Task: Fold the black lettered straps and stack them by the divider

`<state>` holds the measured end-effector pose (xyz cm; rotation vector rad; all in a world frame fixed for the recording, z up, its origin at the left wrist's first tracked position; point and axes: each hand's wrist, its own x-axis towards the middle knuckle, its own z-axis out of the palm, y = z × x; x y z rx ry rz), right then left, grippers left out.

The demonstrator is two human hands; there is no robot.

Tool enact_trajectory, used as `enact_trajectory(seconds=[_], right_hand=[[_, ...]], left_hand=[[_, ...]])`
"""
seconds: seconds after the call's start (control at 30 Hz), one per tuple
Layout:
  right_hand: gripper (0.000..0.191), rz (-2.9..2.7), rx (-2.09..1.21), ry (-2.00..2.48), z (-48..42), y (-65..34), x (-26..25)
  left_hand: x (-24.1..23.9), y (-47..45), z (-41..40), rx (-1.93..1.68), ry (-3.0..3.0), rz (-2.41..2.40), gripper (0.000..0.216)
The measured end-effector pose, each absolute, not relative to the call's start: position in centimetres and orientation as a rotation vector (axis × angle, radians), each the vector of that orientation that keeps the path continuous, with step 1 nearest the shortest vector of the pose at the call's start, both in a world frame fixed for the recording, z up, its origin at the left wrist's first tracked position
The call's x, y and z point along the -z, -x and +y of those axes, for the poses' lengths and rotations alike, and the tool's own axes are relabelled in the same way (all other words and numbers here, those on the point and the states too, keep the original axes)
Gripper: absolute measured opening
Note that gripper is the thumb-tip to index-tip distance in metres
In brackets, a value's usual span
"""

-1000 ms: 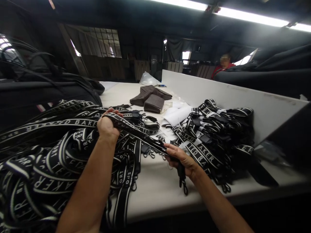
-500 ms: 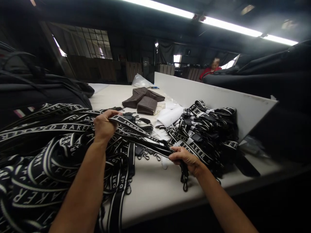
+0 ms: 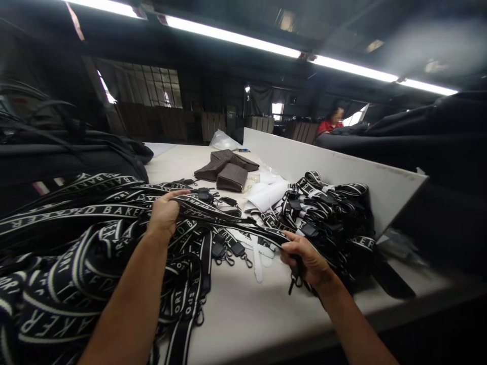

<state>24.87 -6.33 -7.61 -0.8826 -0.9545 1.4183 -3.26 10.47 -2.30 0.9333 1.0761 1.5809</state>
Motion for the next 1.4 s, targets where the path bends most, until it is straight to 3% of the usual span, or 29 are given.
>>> enact_trajectory(seconds=[0.27,0.4,0.67,0.9,1.0,1.1,1.23,1.4], right_hand=[[0.019,-1.002,-1.184,0.674,-6.5,-28.4,1.2],[0.019,-1.081,-1.11,0.765,-5.6,-28.4,-1.7],[0.02,-1.369,-1.325,0.835,-3.7,-23.0,-5.6],[0.017,-1.44,-1.367,0.675,-1.4,-20.6,-6.3],[0.019,-1.382,-1.333,0.658,0.0,-20.9,-5.3],[0.015,-1.256,-1.321,0.629,1.6,-22.0,-3.1],[0.012,-1.063,-1.342,0.576,3.2,-23.4,1.2],[0.025,-1.067,-1.379,0.701,3.5,-22.4,5.8]], left_hand=[[2.3,3.4,9.1,-0.9,-1.47,0.824,0.032],[1.5,3.5,7.9,-0.611,-1.632,0.662,0.047],[2.7,-0.2,5.7,-0.835,-1.483,0.158,0.084],[4.5,-1.7,5.0,-0.663,-1.218,-0.028,0.09],[5.1,-1.3,5.2,-0.519,-1.157,-0.061,0.085],[5.3,-0.6,5.4,-0.535,-1.124,-0.006,0.062],[4.7,0.1,5.7,-0.725,-1.174,0.07,0.031],[3.6,0.6,6.0,-0.973,-1.187,0.174,0.02]])
